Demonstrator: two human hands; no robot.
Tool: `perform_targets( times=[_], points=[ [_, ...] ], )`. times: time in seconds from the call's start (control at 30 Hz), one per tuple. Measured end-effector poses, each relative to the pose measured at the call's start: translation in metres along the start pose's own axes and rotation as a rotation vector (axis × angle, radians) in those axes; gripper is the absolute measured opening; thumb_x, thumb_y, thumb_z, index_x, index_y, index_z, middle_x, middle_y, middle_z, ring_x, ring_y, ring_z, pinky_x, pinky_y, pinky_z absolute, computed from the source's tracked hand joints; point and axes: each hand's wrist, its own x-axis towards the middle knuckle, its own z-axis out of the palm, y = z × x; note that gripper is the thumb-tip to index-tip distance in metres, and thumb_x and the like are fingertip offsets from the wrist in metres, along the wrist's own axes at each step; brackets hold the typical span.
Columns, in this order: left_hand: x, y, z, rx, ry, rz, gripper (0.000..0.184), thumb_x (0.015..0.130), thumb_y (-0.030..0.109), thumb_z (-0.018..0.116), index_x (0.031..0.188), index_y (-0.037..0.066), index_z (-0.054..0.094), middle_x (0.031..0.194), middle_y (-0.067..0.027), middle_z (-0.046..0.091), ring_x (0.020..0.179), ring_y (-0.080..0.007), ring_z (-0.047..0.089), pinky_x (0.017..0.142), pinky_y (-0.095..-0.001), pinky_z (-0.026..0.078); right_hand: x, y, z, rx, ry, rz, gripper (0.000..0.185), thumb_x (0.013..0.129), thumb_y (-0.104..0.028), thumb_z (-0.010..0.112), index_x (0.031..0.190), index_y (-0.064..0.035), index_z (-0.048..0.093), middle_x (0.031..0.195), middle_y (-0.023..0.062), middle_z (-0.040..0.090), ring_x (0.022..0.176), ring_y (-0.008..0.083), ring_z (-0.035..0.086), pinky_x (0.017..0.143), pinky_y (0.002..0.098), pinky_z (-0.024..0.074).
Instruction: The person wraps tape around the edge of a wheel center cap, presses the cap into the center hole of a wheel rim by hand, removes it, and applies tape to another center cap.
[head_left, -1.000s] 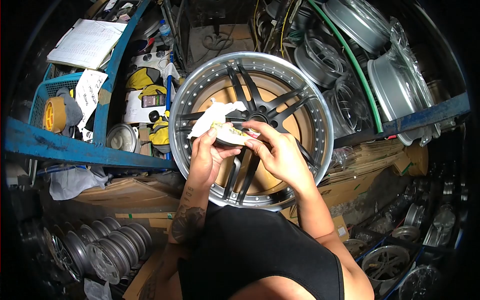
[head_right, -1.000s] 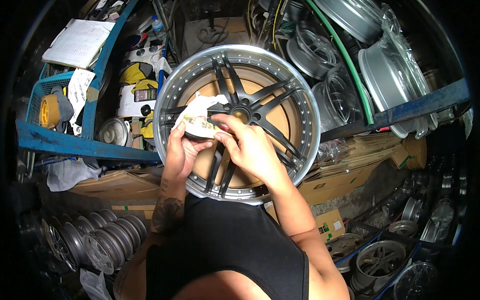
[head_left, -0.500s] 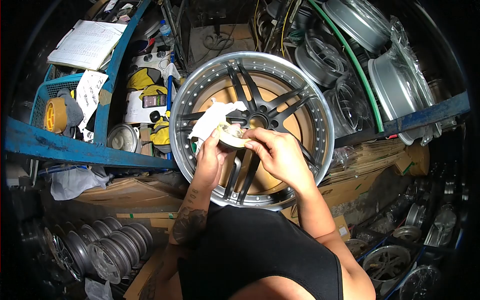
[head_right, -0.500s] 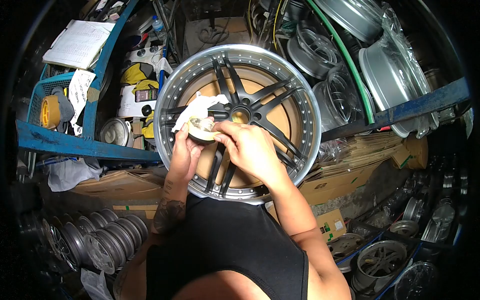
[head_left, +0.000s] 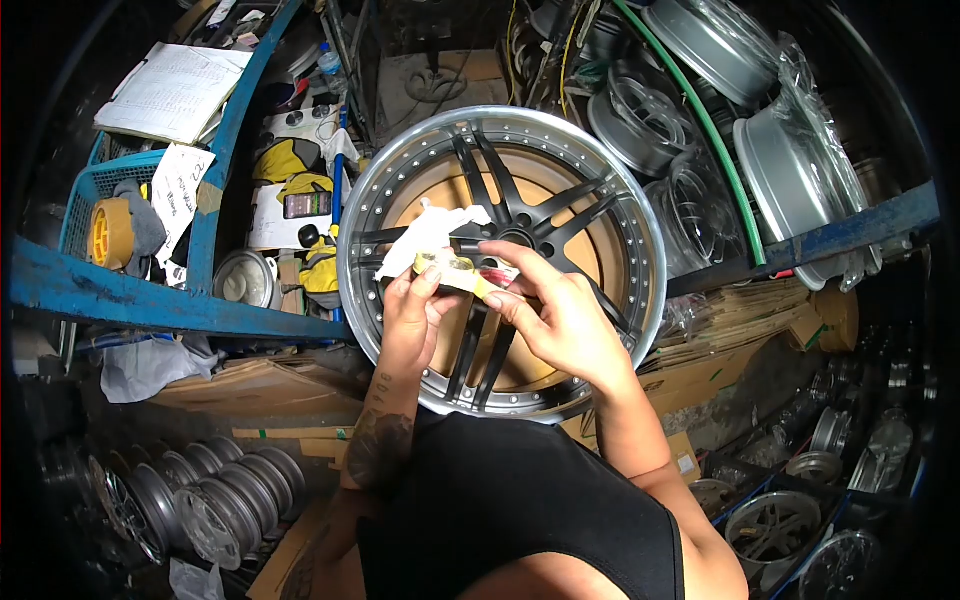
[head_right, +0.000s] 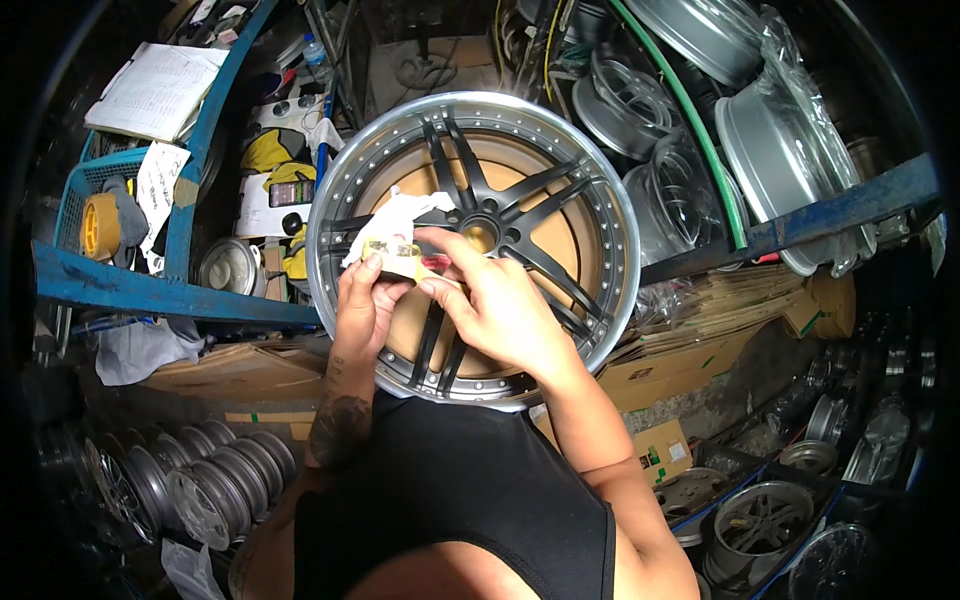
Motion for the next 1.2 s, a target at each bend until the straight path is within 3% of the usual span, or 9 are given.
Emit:
perform_targets(
  times=[0.27, 0.37, 0.57, 0.67, 0.87, 0.97, 1.07, 1.13, 1.2],
  points=[
    [-0.001, 0.005, 0.006, -0.017, -0.101, -0.041, 0.048, 0.105, 0.02, 0.059, 0.144, -0.006, 0.048, 0.129, -0.0153, 0.064, 0.116, -0.0243, 0.069, 0.097, -0.0406, 0.061, 0.002, 0.006, 0.004, -0.227, 0.078, 0.035, 0.024, 0.092, -0.02, 0.079, 0.112, -0.008, 0.075, 0.076, 0.0144, 0.072, 0.056, 0.0204, 0.068, 0.058, 0.0329, 0.0519],
    [-0.006, 0.006, 0.017, 0.015, -0.087, -0.013, 0.049, 0.106, 0.02, 0.058, 0.146, -0.006, 0.045, 0.128, -0.0144, 0.064, 0.117, -0.0229, 0.067, 0.1, -0.0398, 0.058, 0.001, 0.014, 0.01, -0.33, 0.12, 0.016, 0.024, 0.09, -0.024, 0.081, 0.108, -0.0087, 0.077, 0.074, 0.0121, 0.073, 0.053, 0.0213, 0.067, 0.055, 0.0331, 0.0509],
    [-0.008, 0.008, 0.025, 0.123, -0.104, 0.064, 0.058, 0.096, 0.008, 0.072, 0.146, -0.006, 0.045, 0.128, -0.0106, 0.063, 0.117, -0.0169, 0.064, 0.102, -0.0351, 0.053, -0.002, 0.007, 0.01, -0.371, 0.126, -0.001, 0.021, 0.089, -0.023, 0.082, 0.103, -0.0085, 0.077, 0.08, 0.0118, 0.075, 0.061, 0.0261, 0.071, 0.058, 0.0338, 0.0535],
    [-0.009, 0.011, 0.027, 0.226, -0.104, 0.084, 0.067, 0.087, 0.0, 0.081, 0.144, -0.006, 0.046, 0.125, -0.0102, 0.064, 0.114, -0.0152, 0.064, 0.101, -0.0329, 0.053, -0.005, 0.013, 0.016, -0.324, 0.2, -0.138, 0.016, 0.091, -0.026, 0.077, 0.098, -0.0124, 0.076, 0.081, 0.0094, 0.075, 0.072, 0.0315, 0.074, 0.064, 0.0401, 0.058],
    [-0.01, 0.007, 0.021, 0.425, -0.041, 0.284, 0.068, 0.077, 0.003, 0.089, 0.135, -0.006, 0.054, 0.112, -0.0092, 0.07, 0.104, -0.0152, 0.068, 0.095, -0.0324, 0.056, -0.01, 0.018, 0.018, -0.445, 0.195, -0.281, 0.018, 0.089, -0.018, 0.078, 0.105, -0.0112, 0.075, 0.089, 0.0079, 0.077, 0.072, 0.028, 0.074, 0.063, 0.0342, 0.0578],
    [-0.012, 0.003, 0.027, 0.662, 0.039, 0.349, 0.066, 0.071, 0.009, 0.093, 0.128, -0.002, 0.062, 0.104, -0.0088, 0.073, 0.096, -0.0133, 0.071, 0.087, -0.031, 0.059, -0.014, 0.024, 0.019, -0.747, 0.109, -0.274, 0.017, 0.088, -0.019, 0.069, 0.102, -0.0096, 0.07, 0.075, 0.0065, 0.072, 0.064, 0.0244, 0.073, 0.059, 0.0375, 0.0556],
    [-0.026, 0.002, 0.034, 1.064, -0.16, 0.413, 0.065, 0.066, 0.013, 0.096, 0.123, 0.001, 0.066, 0.099, -0.0086, 0.075, 0.088, -0.0119, 0.073, 0.081, -0.03, 0.06, -0.012, 0.071, 0.023, -1.123, -0.065, -0.217, 0.014, 0.085, -0.018, 0.066, 0.094, -0.0073, 0.065, 0.07, 0.0063, 0.07, 0.06, 0.0218, 0.072, 0.058, 0.0366, 0.0546],
    [-0.038, 0.015, 0.059, 1.109, -0.335, 0.327, 0.063, 0.067, 0.013, 0.093, 0.124, 0.002, 0.067, 0.101, -0.0078, 0.075, 0.093, -0.0109, 0.072, 0.084, -0.0278, 0.059, -0.003, 0.084, 0.007, -1.127, -0.09, -0.203, 0.011, 0.084, -0.016, 0.064, 0.092, -0.0082, 0.063, 0.07, 0.0083, 0.07, 0.058, 0.0225, 0.072, 0.059, 0.0379, 0.0556],
    [-0.031, -0.003, 0.049, 0.649, -0.383, 0.038, 0.067, 0.072, 0.007, 0.088, 0.133, 0.002, 0.06, 0.112, -0.0096, 0.072, 0.098, -0.0136, 0.071, 0.087, -0.0297, 0.058, 0.003, 0.064, -0.012, -1.064, -0.027, -0.216, 0.011, 0.086, -0.017, 0.065, 0.095, -0.0102, 0.064, 0.069, 0.0091, 0.07, 0.059, 0.0245, 0.072, 0.058, 0.039, 0.0558]
  ],
)
